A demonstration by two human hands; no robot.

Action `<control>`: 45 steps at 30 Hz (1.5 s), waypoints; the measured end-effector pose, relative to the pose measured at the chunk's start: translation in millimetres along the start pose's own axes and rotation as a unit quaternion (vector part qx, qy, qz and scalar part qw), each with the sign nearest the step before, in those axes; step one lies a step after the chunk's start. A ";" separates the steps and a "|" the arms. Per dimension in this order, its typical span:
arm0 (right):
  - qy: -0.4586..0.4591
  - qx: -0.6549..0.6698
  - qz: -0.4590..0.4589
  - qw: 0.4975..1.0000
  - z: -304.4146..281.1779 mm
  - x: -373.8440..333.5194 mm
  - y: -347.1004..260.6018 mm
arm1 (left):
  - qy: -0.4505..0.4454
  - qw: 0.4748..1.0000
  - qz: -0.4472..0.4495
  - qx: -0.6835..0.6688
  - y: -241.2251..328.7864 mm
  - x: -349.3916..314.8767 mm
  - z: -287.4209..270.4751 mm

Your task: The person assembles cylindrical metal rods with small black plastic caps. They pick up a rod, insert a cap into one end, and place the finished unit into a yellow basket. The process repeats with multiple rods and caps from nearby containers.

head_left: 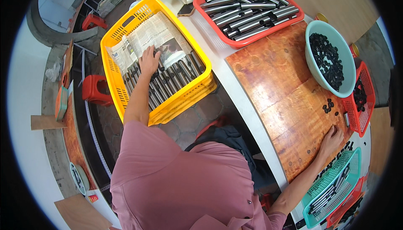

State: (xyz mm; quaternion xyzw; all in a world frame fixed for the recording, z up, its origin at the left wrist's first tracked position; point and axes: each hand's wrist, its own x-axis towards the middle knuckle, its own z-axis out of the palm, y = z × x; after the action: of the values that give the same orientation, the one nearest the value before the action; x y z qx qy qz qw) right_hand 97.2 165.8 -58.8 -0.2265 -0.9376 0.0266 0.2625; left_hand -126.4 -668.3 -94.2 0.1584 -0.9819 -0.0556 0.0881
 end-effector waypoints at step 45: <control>0.125 0.144 0.023 0.981 -130.6 -20.5 -85.7 | 0.117 0.940 0.122 0.295 2.0 45.0 -5.8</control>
State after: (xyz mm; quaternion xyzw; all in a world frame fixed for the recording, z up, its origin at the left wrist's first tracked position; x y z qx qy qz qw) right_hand 143.4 71.0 58.2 -0.2091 -0.8785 0.1382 0.4066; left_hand -168.0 -681.3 -81.2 0.0615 -0.9489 0.2665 0.1577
